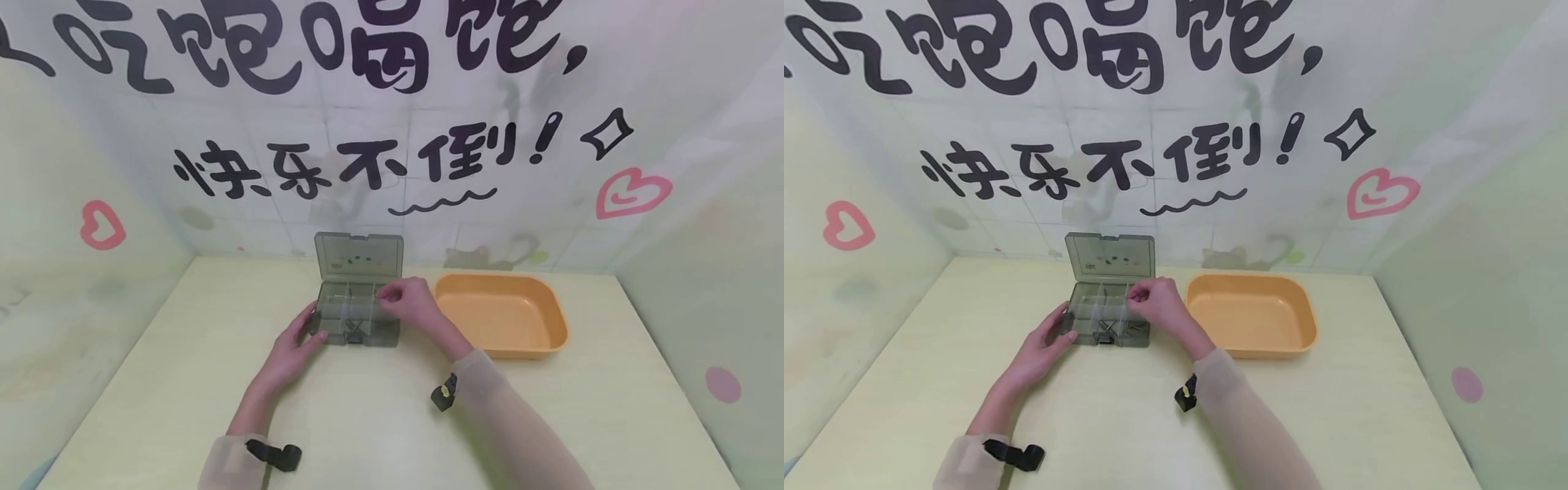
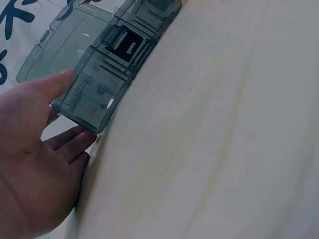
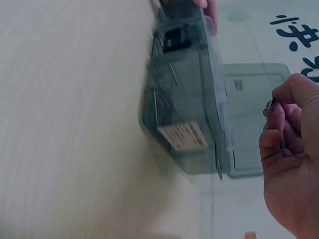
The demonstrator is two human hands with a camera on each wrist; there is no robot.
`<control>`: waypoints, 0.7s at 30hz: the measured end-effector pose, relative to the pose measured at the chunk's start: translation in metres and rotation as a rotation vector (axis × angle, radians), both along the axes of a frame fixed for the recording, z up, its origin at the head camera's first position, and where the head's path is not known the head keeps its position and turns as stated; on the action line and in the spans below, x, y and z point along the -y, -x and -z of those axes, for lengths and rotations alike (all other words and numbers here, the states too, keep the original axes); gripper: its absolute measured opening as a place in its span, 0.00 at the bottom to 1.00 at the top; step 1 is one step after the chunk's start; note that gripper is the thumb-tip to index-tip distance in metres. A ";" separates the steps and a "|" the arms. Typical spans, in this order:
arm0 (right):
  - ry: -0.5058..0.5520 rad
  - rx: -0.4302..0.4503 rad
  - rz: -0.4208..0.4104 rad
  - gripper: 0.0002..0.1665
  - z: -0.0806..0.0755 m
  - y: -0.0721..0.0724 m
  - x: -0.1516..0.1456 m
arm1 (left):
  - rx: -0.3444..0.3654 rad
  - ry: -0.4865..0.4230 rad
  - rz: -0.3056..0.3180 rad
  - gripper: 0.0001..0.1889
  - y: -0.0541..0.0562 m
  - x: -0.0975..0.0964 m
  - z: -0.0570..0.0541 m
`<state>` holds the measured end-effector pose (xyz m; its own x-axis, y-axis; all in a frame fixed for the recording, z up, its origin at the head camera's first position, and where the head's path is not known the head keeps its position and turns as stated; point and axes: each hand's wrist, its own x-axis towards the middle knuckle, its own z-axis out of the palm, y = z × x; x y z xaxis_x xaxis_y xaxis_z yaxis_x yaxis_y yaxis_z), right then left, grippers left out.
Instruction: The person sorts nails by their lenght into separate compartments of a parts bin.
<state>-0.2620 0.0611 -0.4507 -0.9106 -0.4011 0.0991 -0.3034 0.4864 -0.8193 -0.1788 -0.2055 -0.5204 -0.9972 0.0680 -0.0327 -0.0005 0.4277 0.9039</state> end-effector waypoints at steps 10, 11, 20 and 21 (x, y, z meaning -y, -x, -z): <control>0.011 0.032 -0.025 0.07 0.009 -0.008 0.030 | -0.019 -0.010 0.001 0.38 -0.001 0.001 -0.001; 0.011 0.026 -0.026 0.07 0.010 -0.008 0.031 | -0.020 -0.009 0.001 0.38 -0.001 0.001 -0.001; 0.032 0.007 -0.017 0.06 0.014 -0.012 0.042 | -0.018 -0.013 -0.003 0.38 -0.001 0.001 0.000; 0.032 -0.001 -0.014 0.06 0.015 -0.011 0.042 | -0.018 -0.013 -0.003 0.38 -0.001 0.001 0.000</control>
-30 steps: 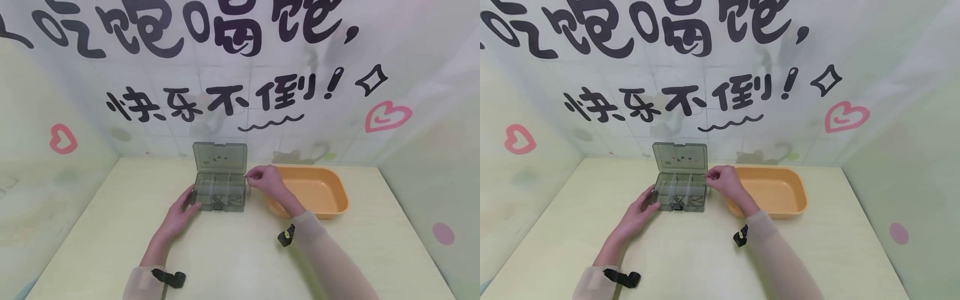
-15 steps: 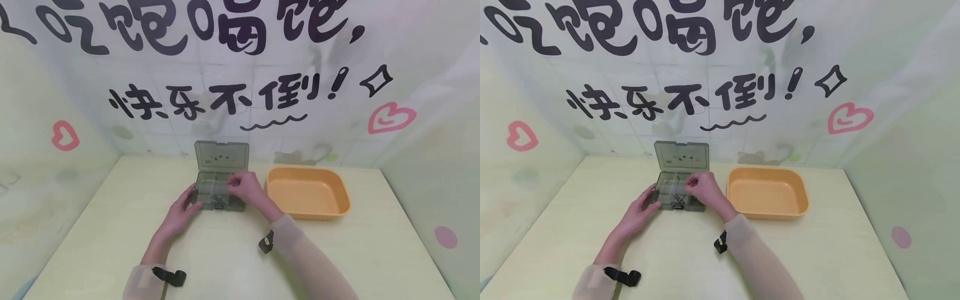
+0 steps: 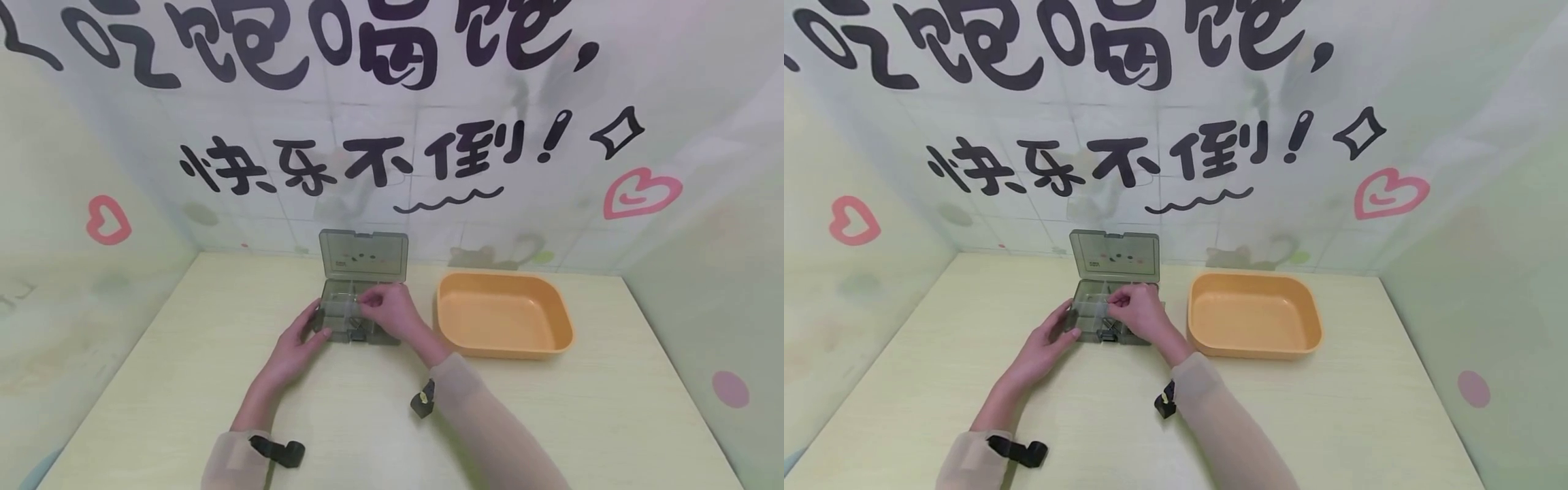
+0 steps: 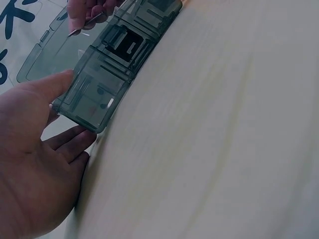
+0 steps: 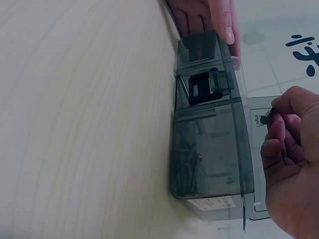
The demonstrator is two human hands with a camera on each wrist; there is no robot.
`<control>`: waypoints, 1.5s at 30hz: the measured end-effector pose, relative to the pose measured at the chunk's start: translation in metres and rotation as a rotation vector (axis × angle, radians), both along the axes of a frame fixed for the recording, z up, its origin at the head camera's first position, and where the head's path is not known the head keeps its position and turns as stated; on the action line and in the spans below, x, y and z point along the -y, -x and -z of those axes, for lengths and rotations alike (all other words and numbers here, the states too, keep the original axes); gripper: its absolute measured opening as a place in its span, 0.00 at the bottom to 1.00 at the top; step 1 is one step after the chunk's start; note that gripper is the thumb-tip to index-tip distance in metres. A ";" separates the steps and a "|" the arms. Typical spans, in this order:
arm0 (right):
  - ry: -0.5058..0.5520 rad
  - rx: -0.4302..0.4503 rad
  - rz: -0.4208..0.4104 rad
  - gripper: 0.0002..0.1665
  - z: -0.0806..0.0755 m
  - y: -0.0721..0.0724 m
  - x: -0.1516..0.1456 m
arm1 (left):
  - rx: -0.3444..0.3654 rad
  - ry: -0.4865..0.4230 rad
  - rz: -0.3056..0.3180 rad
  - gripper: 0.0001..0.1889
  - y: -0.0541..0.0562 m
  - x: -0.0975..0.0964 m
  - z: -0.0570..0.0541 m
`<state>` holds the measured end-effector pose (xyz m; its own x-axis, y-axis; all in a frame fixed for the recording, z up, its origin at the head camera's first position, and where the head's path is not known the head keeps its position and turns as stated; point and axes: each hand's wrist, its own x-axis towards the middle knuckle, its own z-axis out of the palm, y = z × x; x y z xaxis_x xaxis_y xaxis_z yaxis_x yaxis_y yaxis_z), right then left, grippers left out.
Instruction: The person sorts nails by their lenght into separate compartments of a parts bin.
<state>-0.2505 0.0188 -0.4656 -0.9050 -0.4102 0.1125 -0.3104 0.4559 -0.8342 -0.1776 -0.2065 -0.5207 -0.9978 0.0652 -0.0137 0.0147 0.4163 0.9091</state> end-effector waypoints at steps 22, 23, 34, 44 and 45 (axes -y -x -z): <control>0.007 -0.025 0.023 0.07 0.005 0.000 0.000 | -0.002 0.003 0.004 0.38 -0.001 0.001 -0.001; 0.010 -0.025 0.021 0.07 0.005 -0.001 -0.001 | -0.007 0.002 0.004 0.38 -0.001 0.000 -0.001; 0.064 -0.079 0.012 0.08 0.003 -0.006 -0.011 | -0.014 -0.014 0.011 0.39 0.000 0.001 -0.001; 0.060 -0.060 0.037 0.08 0.003 -0.009 -0.019 | 0.000 0.005 0.008 0.38 0.000 0.001 -0.001; 0.059 -0.062 0.038 0.08 0.003 -0.009 -0.020 | 0.004 0.008 0.010 0.39 0.000 0.001 -0.002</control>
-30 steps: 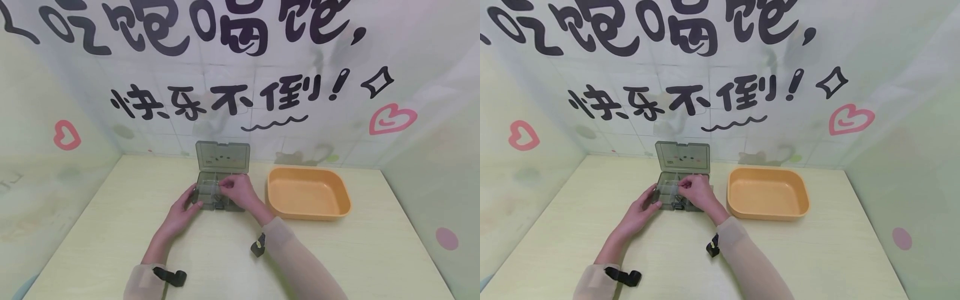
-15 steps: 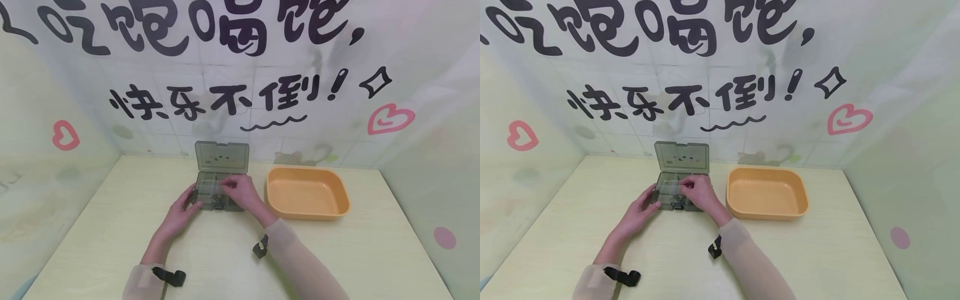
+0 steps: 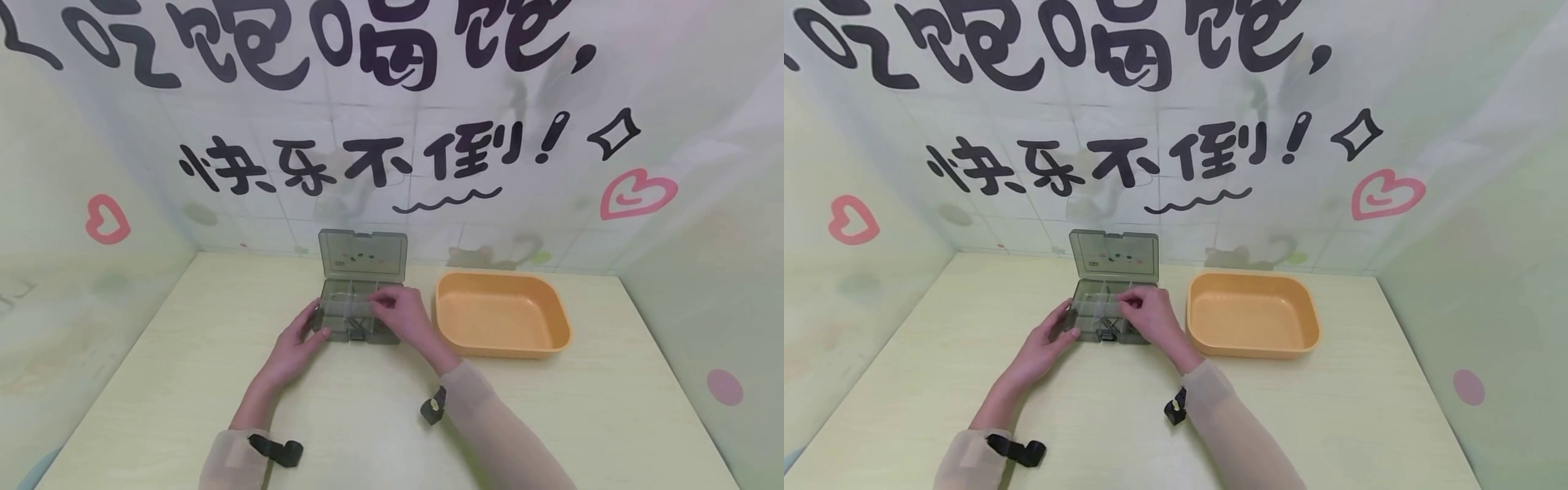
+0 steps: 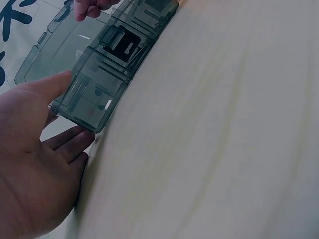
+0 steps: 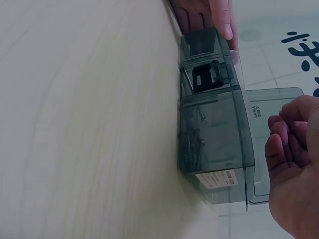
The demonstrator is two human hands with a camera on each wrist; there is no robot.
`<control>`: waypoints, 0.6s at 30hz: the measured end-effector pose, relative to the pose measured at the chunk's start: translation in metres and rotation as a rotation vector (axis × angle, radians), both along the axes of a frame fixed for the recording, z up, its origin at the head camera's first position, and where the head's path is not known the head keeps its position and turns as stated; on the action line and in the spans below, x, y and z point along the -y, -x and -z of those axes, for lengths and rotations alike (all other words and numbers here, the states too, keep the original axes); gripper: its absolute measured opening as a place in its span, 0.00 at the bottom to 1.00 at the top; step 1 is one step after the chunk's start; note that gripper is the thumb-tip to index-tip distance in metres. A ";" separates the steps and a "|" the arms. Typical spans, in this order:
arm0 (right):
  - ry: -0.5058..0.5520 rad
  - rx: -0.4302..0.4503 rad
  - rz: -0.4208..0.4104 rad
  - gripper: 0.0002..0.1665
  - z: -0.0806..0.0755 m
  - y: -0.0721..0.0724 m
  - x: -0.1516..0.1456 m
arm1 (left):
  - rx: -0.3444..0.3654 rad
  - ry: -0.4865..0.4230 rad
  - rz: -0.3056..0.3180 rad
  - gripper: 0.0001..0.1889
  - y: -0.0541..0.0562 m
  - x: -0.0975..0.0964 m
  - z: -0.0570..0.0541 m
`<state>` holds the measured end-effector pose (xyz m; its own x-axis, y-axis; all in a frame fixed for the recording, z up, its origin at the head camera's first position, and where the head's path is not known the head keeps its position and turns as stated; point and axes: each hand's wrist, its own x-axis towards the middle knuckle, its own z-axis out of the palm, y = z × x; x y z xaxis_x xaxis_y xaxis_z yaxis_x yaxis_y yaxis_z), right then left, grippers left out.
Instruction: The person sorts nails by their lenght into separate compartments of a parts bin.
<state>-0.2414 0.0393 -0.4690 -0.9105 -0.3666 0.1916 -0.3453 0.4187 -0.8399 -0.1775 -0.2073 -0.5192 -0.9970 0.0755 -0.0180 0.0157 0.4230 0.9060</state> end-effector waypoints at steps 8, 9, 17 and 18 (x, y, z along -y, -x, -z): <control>0.014 -0.001 0.024 0.09 0.004 -0.004 -0.008 | -0.001 0.004 -0.002 0.39 0.001 0.000 0.000; 0.019 -0.005 0.033 0.09 0.005 -0.004 -0.009 | 0.003 -0.001 -0.003 0.39 0.001 0.000 0.000; 0.125 -0.089 0.239 0.12 0.009 -0.005 -0.015 | -0.002 -0.048 -0.013 0.38 0.006 0.000 -0.006; 0.149 -0.089 0.264 0.13 0.008 -0.005 -0.015 | -0.009 -0.053 -0.017 0.37 0.007 0.001 -0.008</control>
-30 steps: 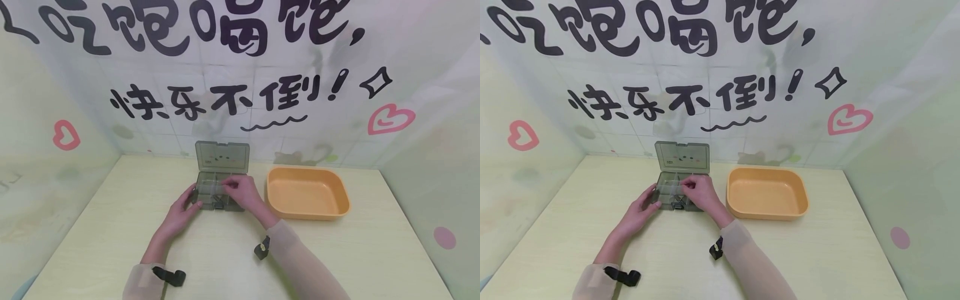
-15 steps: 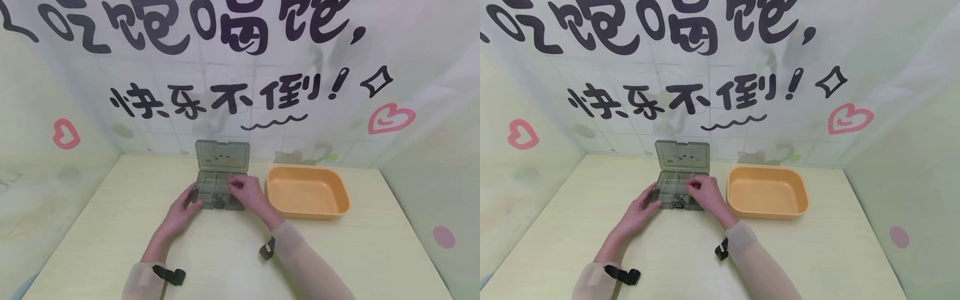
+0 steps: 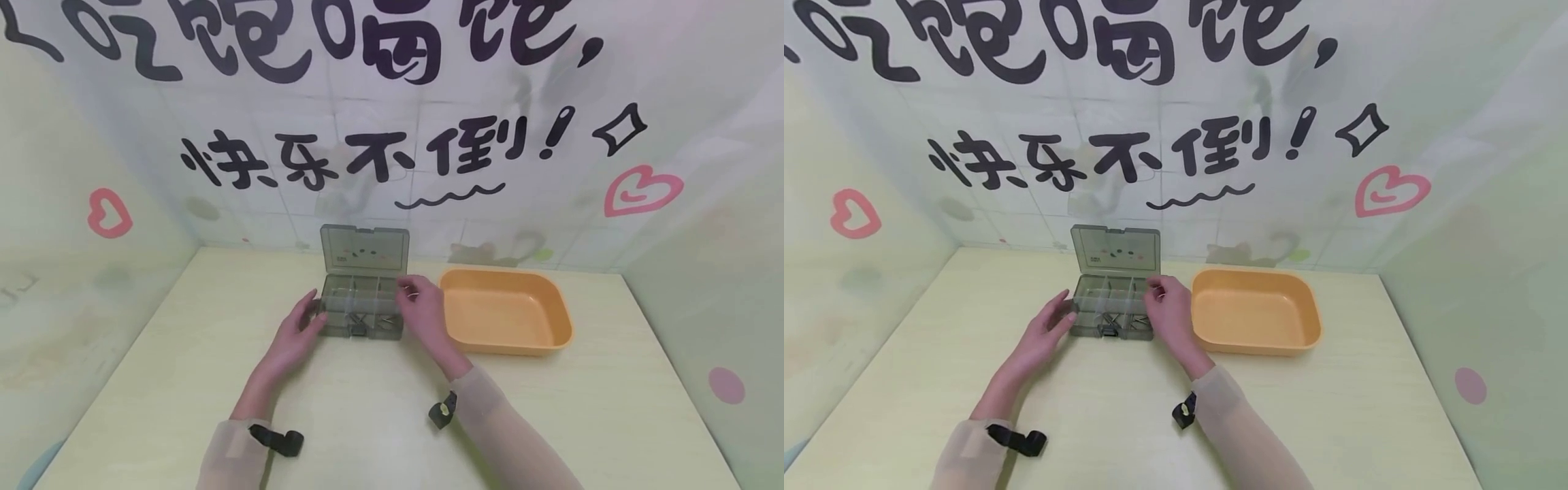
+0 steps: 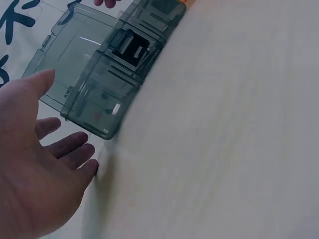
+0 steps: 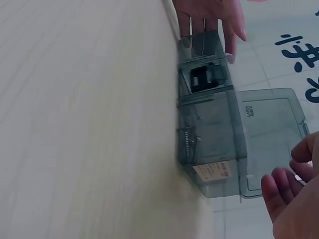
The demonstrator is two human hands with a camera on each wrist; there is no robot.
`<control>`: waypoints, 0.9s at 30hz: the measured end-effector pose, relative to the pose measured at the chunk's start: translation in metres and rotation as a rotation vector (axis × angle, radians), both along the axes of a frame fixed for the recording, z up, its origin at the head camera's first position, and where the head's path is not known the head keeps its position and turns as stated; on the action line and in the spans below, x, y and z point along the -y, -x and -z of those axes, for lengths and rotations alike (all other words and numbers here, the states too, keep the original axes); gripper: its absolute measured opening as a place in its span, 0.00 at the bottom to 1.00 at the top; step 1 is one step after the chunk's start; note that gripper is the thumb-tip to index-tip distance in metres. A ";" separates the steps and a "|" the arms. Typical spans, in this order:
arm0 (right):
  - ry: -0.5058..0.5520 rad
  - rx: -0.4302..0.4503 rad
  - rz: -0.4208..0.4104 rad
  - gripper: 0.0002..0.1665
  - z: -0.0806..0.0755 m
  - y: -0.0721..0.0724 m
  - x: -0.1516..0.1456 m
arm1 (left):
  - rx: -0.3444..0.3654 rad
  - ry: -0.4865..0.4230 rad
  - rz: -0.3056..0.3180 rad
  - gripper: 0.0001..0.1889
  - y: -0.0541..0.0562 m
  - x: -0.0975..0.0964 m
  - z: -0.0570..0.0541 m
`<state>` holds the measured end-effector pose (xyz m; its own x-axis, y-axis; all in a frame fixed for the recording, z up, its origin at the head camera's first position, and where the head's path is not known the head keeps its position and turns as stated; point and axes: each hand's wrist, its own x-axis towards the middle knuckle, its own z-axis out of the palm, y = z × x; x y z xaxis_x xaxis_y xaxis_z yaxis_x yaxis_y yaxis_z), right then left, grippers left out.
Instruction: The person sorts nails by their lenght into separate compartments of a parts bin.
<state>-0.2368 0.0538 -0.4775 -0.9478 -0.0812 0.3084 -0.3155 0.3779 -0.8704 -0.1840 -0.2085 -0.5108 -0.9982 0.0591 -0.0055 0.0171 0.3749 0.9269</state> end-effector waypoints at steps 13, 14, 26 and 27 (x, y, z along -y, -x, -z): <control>0.021 0.229 -0.023 0.42 -0.020 0.016 -0.010 | -0.004 -0.025 0.014 0.37 0.055 -0.002 -0.055; 0.006 0.244 -0.031 0.44 -0.021 0.019 -0.010 | 0.011 -0.037 0.016 0.37 0.058 -0.003 -0.058; -0.008 0.330 -0.101 0.50 -0.031 0.040 -0.007 | 0.156 -0.219 0.076 0.36 0.078 -0.011 -0.086; -0.012 0.328 -0.111 0.50 -0.031 0.041 -0.006 | 0.164 -0.219 0.084 0.37 0.078 -0.011 -0.086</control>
<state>-0.2773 0.0597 -0.4468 -0.9815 -0.1908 -0.0133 -0.0590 0.3680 -0.9280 -0.2617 -0.1979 -0.4244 -0.9766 0.1591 -0.1446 -0.1174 0.1692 0.9786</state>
